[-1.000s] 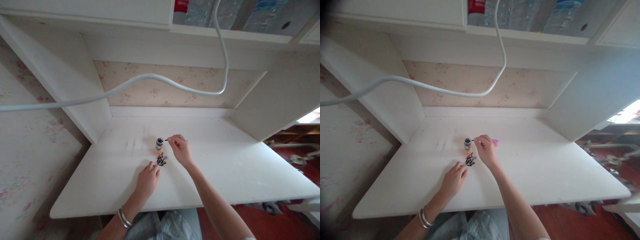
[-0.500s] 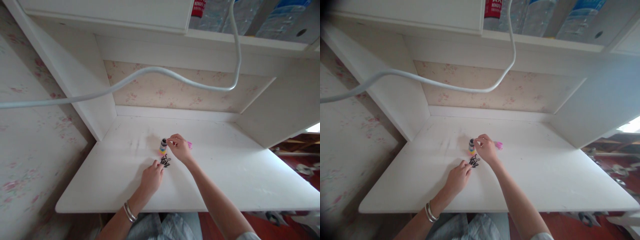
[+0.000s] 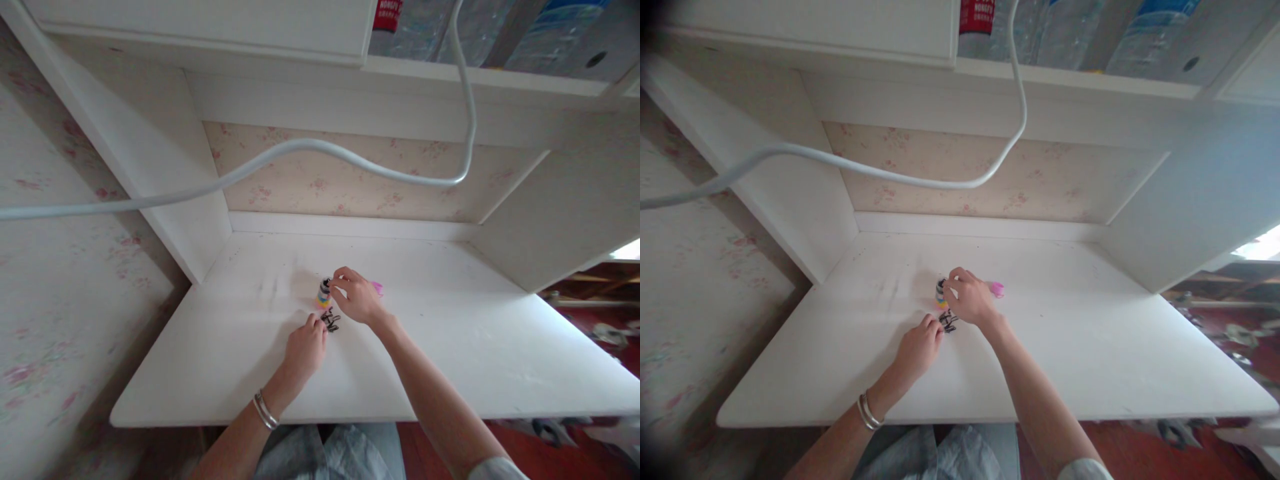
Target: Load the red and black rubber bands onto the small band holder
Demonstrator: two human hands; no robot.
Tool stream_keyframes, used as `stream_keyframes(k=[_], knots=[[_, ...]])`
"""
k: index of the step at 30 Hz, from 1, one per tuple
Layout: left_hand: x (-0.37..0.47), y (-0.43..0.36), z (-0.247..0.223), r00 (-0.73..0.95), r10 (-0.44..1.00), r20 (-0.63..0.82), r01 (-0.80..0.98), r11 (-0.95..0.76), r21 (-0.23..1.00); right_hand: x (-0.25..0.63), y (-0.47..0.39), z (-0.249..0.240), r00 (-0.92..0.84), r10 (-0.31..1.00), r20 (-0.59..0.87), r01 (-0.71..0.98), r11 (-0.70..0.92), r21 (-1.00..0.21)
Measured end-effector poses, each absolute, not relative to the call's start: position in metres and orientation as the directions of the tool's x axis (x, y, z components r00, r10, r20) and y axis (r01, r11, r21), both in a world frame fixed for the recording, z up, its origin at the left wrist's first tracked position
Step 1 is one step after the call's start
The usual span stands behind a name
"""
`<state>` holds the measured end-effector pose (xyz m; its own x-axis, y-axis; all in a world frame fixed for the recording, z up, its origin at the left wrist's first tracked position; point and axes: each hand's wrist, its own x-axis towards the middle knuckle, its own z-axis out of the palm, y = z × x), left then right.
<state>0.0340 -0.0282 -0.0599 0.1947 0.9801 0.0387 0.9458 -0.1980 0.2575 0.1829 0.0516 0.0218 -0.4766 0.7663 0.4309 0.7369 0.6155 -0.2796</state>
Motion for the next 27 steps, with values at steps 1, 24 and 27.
stream_keyframes(k=[1,24,27], knots=[[0.034,-0.027,-0.060,0.193,0.981,0.032,0.949,-0.195,0.250,0.184,0.052,0.022,-0.491,0.759,0.428,0.739,0.623,-0.257],[0.010,0.015,0.033,0.123,0.847,0.517,0.758,-0.416,0.502,0.220,0.017,-0.047,-0.219,0.914,0.343,0.660,0.397,-0.638],[0.013,0.027,0.037,0.162,0.824,0.543,0.772,-0.448,0.451,0.220,0.004,-0.071,-0.279,0.930,0.238,0.727,0.367,-0.581]])
